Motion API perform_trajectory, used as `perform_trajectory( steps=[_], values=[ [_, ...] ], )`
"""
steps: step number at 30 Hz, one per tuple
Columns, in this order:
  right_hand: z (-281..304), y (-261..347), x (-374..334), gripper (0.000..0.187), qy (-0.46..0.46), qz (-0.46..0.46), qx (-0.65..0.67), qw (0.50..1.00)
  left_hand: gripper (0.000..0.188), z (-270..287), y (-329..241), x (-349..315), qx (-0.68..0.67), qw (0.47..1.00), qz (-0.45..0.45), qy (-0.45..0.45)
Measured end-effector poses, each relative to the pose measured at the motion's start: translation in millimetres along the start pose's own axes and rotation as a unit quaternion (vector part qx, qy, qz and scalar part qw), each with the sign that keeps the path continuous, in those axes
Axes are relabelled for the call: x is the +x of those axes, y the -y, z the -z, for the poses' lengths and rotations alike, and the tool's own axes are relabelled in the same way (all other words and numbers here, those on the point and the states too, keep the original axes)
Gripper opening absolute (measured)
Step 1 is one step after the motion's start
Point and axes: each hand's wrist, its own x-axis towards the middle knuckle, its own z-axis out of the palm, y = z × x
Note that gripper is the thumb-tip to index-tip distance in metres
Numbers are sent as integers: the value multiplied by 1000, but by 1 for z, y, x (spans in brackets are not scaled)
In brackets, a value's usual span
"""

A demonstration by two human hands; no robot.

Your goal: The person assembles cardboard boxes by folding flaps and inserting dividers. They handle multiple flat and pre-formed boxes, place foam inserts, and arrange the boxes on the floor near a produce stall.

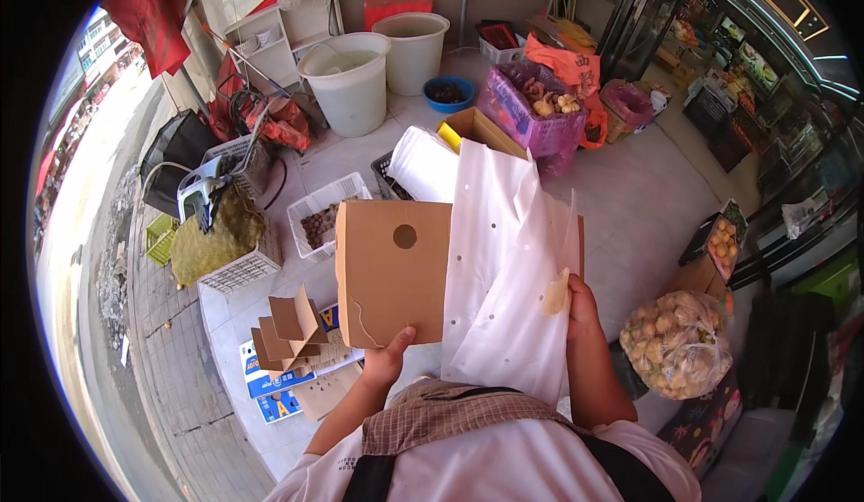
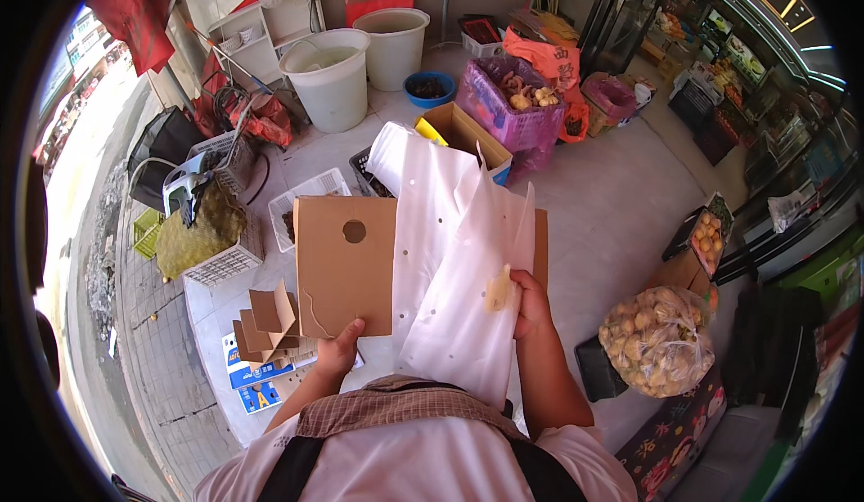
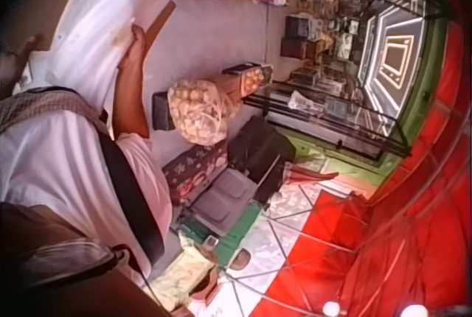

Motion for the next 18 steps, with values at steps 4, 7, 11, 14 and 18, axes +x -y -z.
perform_trajectory(
  steps=[4,7,11,14,18],
  values=[
    [14,50,3,35,-28,179,6,983,33,26,-32,-5,67,997,-38,-11],
    [73,139,-21,34,-124,409,64,902,45,82,-58,-11,31,999,-26,-12],
    [229,198,-86,53,-576,429,-269,642,44,108,-75,-15,-152,981,-50,-112],
    [355,109,-123,88,-619,107,-655,420,39,115,-52,-17,-158,959,-53,-229],
    [334,-19,-100,111,-507,-114,-702,487,38,139,-31,-27,-37,930,-69,-358]
  ],
)
